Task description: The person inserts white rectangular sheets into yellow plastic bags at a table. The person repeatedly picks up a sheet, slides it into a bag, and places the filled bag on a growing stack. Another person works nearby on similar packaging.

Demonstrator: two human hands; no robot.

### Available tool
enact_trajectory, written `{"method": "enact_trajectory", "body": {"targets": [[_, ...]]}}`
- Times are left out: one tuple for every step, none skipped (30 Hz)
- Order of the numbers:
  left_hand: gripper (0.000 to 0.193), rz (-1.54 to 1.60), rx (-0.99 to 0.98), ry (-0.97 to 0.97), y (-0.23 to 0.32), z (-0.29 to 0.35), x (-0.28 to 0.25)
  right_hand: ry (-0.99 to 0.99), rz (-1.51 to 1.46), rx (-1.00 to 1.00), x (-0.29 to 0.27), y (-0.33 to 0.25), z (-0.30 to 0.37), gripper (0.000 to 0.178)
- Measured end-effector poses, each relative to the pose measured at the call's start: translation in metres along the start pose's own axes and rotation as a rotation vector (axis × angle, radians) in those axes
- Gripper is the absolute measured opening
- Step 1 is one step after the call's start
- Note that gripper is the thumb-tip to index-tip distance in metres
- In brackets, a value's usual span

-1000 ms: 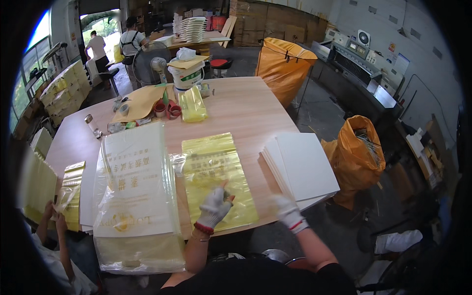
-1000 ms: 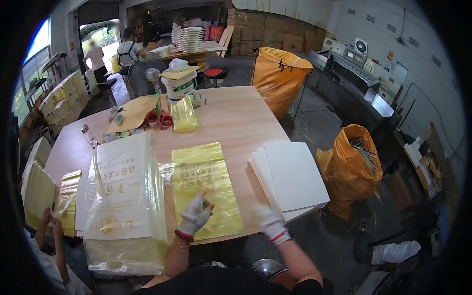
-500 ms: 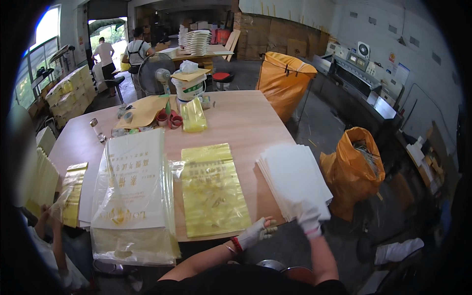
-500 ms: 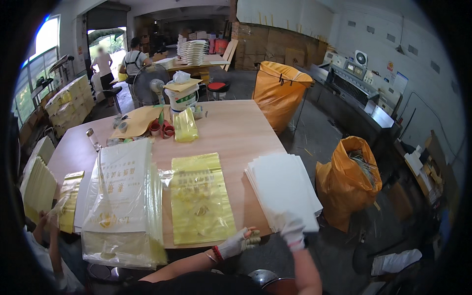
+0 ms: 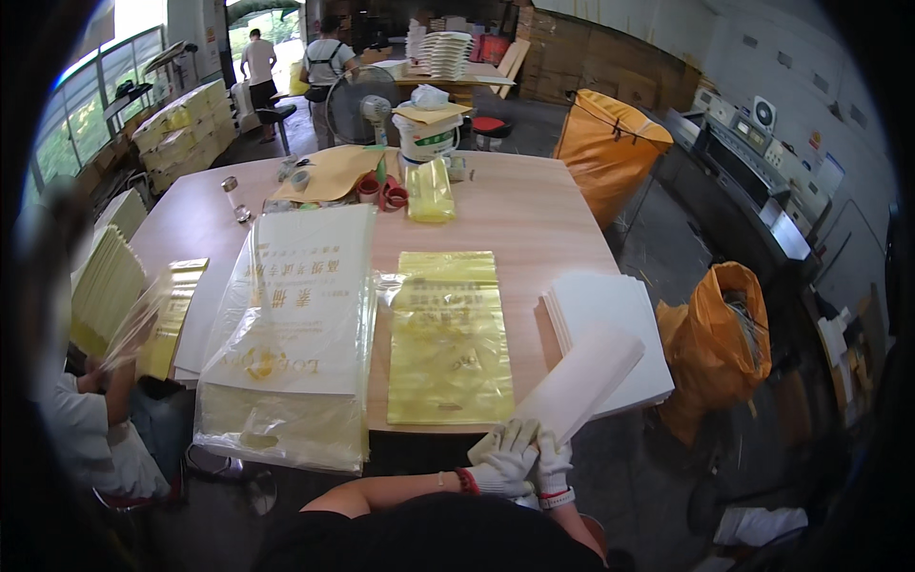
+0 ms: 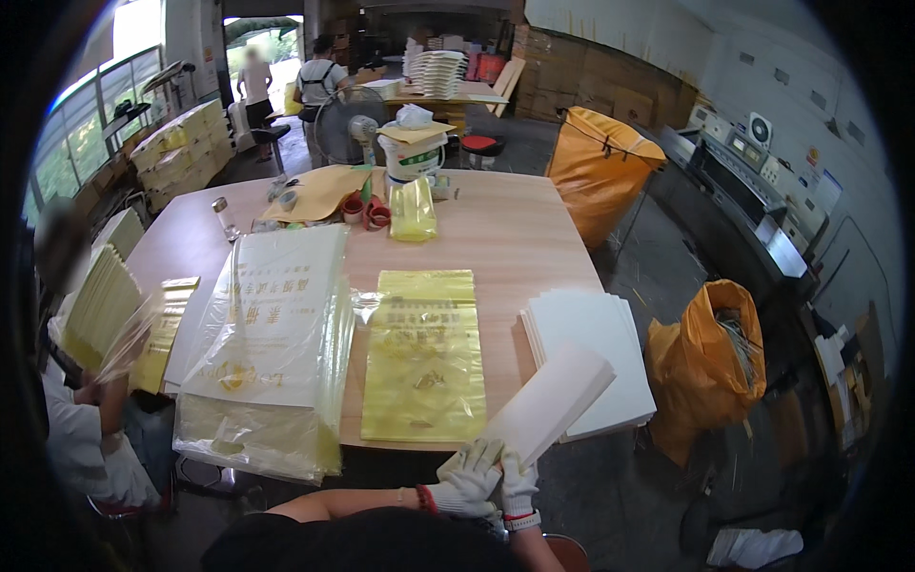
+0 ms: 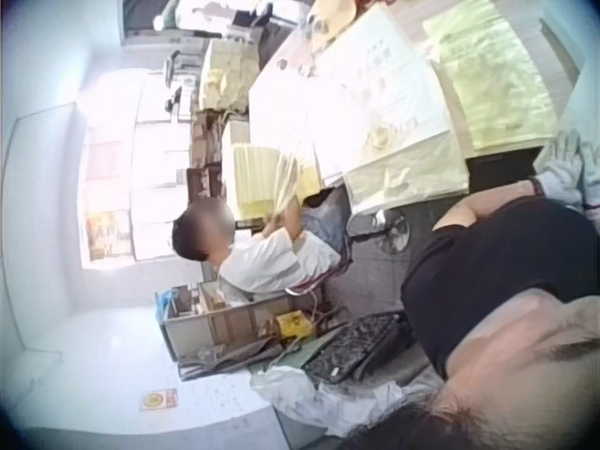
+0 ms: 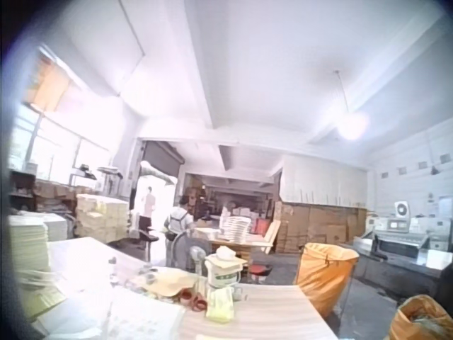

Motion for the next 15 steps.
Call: {"method": "enact_trajectory", "body": {"targets": [[0.057,0.186,-0.034,-0.091,-0.013,-0.011,-0.017,-0.019,-0.056,-0.034,-0.002,-0.006,-0.006,0.037],[0.058,0.381,-0.083,-0.185,-0.027,-0.014,-0.031,-0.046,-0.108,-0.052,-0.005,-0.014,-0.008,0.033],[0.055,-0.001,-0.043,0.335,-0.041,-0.011,-0.072,0.028,0.141,-0.277,-0.007,-0.043,-0.007,0.026],[0.046,-0.043,-0.113,0.609,-0.057,-0.013,-0.114,-0.092,0.236,-0.320,-0.010,-0.050,-0.007,0.026],[0.045,-0.328,-0.260,0.684,-0.073,-0.015,-0.134,-0.210,0.333,-0.366,-0.016,-0.053,-0.006,0.026],[0.043,-0.319,-0.389,0.641,-0.106,-0.019,-0.130,-0.336,0.433,-0.407,-0.016,-0.058,-0.002,0.027],[0.041,-0.312,-0.523,0.596,-0.135,-0.020,-0.118,-0.391,0.618,-0.414,-0.012,-0.067,0.003,0.031],[0.038,-0.031,-0.581,0.437,-0.146,-0.025,-0.106,-0.434,0.769,-0.393,-0.008,-0.068,0.004,0.030],[0.034,0.242,-0.636,0.291,-0.153,-0.030,-0.095,-0.489,0.912,-0.384,0.005,-0.066,0.002,0.029],[0.031,0.516,-0.680,0.149,-0.155,-0.039,-0.079,-0.542,1.053,-0.381,0.017,-0.061,-0.003,0.028],[0.017,0.406,-0.234,0.541,-0.150,-0.044,-0.037,-0.546,1.044,-0.438,0.027,-0.046,-0.012,0.025],[0.027,0.088,0.005,0.504,-0.100,-0.048,-0.036,-0.588,1.042,-0.443,0.030,-0.018,-0.026,0.028],[0.023,0.172,0.057,0.228,-0.056,-0.057,-0.047,-0.613,0.710,-0.275,0.017,0.046,-0.050,0.030],[0.020,-0.093,0.037,0.349,-0.031,-0.052,-0.062,-0.638,0.844,-0.307,0.024,0.052,-0.063,0.033],[0.021,0.081,-0.067,0.024,-0.040,-0.062,-0.043,-0.646,0.976,-0.343,0.028,0.056,-0.075,0.036]]}}
Point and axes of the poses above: each hand's wrist, its own z-axis away from the middle knuckle, its own x-axis out of the palm, y = z × x, the point moved 6 cm from there along -z, towards the middle knuckle, and after that the axes turned 8 degrees about -z, right-handed, at the moved point
